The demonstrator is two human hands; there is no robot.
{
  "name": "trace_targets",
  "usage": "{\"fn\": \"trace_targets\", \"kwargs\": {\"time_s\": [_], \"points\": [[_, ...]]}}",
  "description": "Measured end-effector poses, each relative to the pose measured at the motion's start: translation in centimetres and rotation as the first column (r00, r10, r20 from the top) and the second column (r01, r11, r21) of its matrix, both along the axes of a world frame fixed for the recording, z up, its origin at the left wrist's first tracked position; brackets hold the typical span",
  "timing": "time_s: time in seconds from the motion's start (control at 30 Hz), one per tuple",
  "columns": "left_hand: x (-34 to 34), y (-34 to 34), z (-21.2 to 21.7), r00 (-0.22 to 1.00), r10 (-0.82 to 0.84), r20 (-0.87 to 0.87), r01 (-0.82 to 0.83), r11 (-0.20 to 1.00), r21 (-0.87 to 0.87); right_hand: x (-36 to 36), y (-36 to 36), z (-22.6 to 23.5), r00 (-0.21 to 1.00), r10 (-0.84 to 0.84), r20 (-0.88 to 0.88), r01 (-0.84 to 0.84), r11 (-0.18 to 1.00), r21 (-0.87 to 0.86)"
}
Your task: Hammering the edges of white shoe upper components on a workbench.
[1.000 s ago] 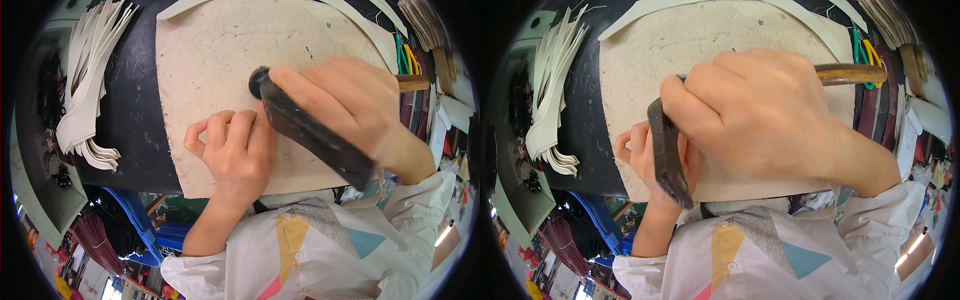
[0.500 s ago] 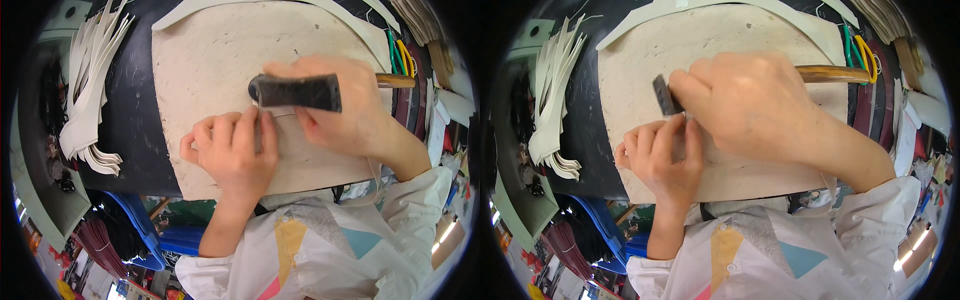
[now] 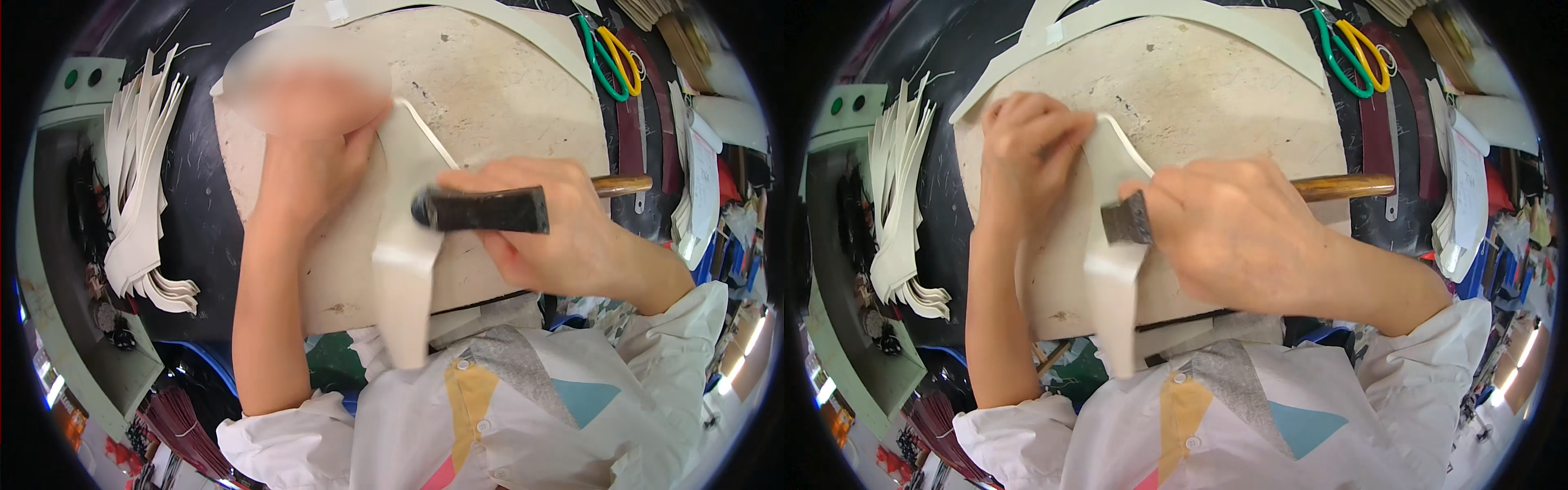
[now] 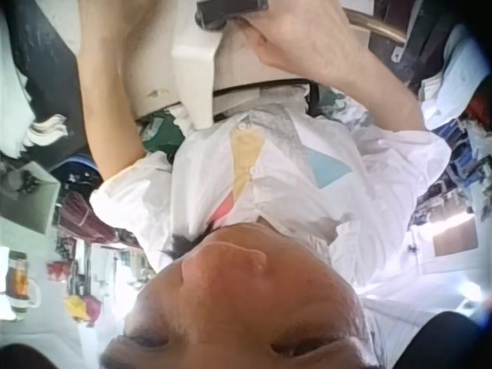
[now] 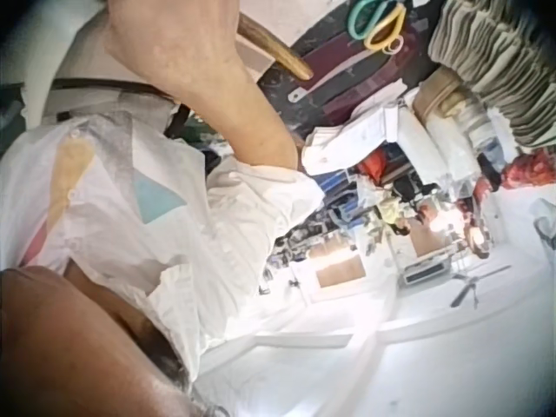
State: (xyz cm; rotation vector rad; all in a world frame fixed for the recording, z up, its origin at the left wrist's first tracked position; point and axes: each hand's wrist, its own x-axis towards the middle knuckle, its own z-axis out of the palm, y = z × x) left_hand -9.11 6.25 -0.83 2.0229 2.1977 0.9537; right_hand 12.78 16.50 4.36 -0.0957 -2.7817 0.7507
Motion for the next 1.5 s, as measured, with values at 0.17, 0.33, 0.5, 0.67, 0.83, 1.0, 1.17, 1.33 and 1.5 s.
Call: {"fn": "trace_targets", "kwargs": {"time_s": [0.17, 0.33, 0.5, 0.67, 0.83, 1.0, 1.17, 1.33, 1.5], "points": [[2.7, -2.0, 0.5, 0.997, -0.083, 0.005, 0.083, 0.996, -0.018, -0.8, 2.5, 0.9, 0.998, -0.054, 0.011, 0.054, 0.998, 0.044], [3.2, -2.4, 0.0, 0.995, -0.03, -0.1, 0.031, 0.999, 0.012, -1.9, 3.1, 0.3, 0.996, -0.079, 0.033, 0.073, 0.985, 0.159], [3.3, -3.0, -1.0, 0.977, -0.059, -0.205, 0.074, 0.995, 0.065, -2.6, 3.2, 1.3, 0.996, -0.057, 0.066, 0.051, 0.996, 0.079], [3.3, -2.9, -0.6, 0.985, 0.013, -0.174, -0.003, 0.998, 0.058, -3.2, 3.2, 1.4, 0.993, -0.022, 0.117, 0.003, 0.987, 0.161], [3.9, -3.3, -1.1, 0.979, 0.035, -0.199, -0.019, 0.997, 0.08, -3.7, 3.3, 0.9, 0.998, -0.016, 0.062, 0.015, 1.0, 0.016], [4.1, -3.5, -0.2, 0.98, 0.118, -0.161, -0.11, 0.992, 0.055, -3.7, 2.8, 1.5, 0.992, -0.01, 0.128, -0.005, 0.994, 0.112], [5.0, -3.8, -0.7, 0.986, 0.144, -0.089, -0.137, 0.987, 0.079, -4.3, 3.2, 1.5, 0.998, 0.035, 0.057, -0.045, 0.984, 0.175], [5.0, -3.8, -0.2, 0.964, 0.169, -0.207, -0.16, 0.985, 0.059, -4.2, 2.7, 1.5, 0.994, -0.001, 0.105, -0.015, 0.988, 0.154], [5.7, -4.2, -0.8, 0.976, 0.205, -0.076, -0.2, 0.977, 0.068, -4.5, 2.8, 1.7, 0.996, 0.043, 0.072, -0.055, 0.983, 0.174]]}}
